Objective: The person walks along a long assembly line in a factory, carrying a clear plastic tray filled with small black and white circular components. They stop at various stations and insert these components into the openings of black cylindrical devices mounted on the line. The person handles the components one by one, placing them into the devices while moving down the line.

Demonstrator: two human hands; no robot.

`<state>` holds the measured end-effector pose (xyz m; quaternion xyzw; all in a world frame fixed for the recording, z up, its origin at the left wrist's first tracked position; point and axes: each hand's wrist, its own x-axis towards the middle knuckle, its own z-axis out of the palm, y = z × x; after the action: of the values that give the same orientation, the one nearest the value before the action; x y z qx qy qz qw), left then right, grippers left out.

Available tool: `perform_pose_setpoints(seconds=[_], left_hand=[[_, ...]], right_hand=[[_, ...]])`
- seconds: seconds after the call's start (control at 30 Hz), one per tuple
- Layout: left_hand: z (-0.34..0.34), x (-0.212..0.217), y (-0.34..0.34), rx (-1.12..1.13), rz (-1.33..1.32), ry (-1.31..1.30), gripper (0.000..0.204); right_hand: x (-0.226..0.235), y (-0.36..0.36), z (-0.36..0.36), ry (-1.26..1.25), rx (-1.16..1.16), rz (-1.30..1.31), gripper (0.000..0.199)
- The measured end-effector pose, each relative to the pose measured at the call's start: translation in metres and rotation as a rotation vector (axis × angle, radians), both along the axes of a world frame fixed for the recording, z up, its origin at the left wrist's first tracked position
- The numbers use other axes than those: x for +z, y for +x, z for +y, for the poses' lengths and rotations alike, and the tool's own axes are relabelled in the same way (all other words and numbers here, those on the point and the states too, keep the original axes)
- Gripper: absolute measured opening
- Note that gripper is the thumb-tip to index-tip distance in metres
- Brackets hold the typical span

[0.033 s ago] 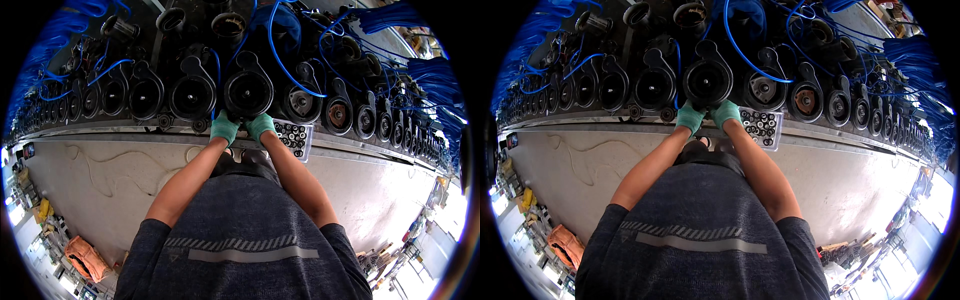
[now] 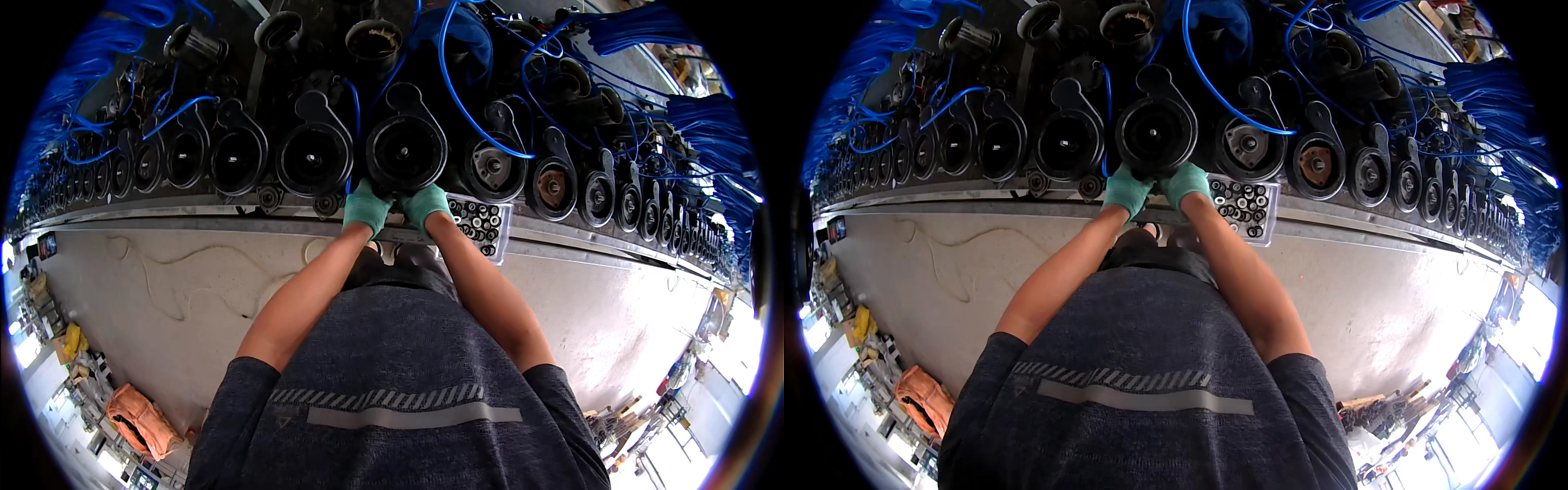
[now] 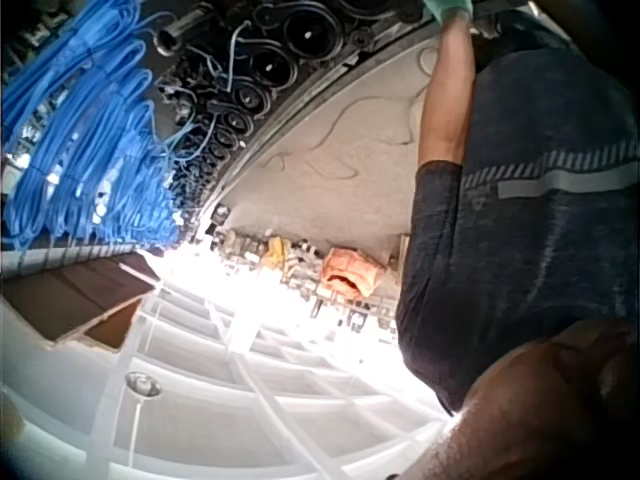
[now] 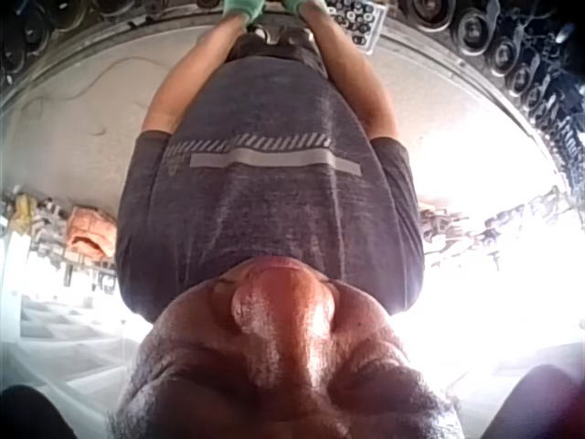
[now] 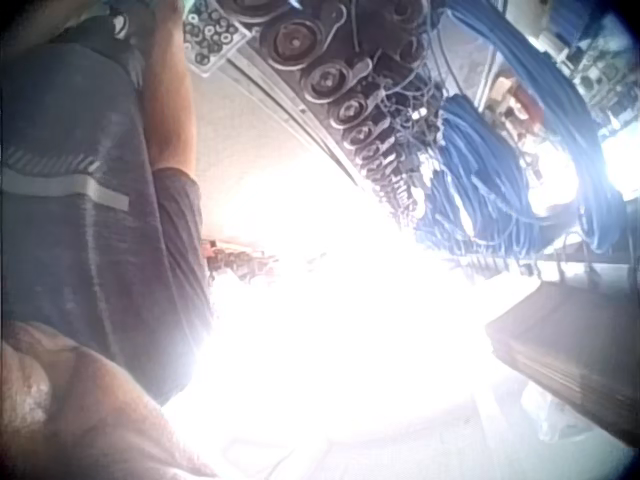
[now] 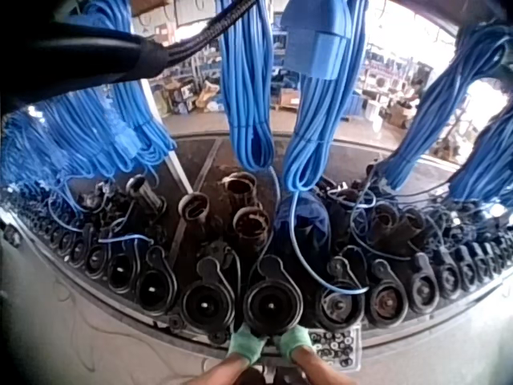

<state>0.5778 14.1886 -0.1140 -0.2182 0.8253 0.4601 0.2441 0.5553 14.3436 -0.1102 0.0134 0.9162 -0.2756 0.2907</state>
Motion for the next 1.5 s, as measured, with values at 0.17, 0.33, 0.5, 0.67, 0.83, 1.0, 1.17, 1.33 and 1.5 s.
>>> perform_pose_setpoints(seconds=[0.17,0.33,0.5,0.67,0.83,1.0,1.17,1.33,1.5], left_hand=[[-0.003,-0.051,-0.009,-0.298,0.181,-0.322,0.039],[-0.002,-0.038,-0.005,-0.041,0.039,-0.068,0.036],[-0.006,0.024,0.007,0.065,-0.101,0.176,0.04],[-0.016,0.024,0.025,0.087,-0.108,0.302,0.038],[-0.033,0.036,0.041,-0.043,-0.036,0.368,0.036],[-0.074,0.059,0.071,0.191,-0.123,0.51,0.032],[-0.113,0.051,0.106,0.366,-0.087,0.452,0.029],[-0.13,0.047,0.133,0.425,-0.039,0.476,0.024],[-0.136,0.044,0.126,0.36,-0.056,0.458,0.025]], right_hand=[[0.019,-0.013,-0.009,0.025,0.073,-0.038,0.052],[0.0,0.01,-0.004,-0.178,-0.47,-0.077,0.052],[0.003,0.019,0.002,-0.115,-0.348,0.014,0.041],[0.009,0.031,-0.004,-0.506,-0.518,-0.06,0.032],[0.021,0.057,0.015,-0.566,-0.43,-0.061,0.027],[0.177,0.064,0.039,-0.694,-0.3,0.19,0.019],[0.193,0.009,0.029,-0.564,-0.098,0.954,0.015],[0.165,-0.007,0.015,-0.322,0.076,1.041,0.018],[0.16,-0.003,0.013,-0.139,0.234,1.103,0.021]])
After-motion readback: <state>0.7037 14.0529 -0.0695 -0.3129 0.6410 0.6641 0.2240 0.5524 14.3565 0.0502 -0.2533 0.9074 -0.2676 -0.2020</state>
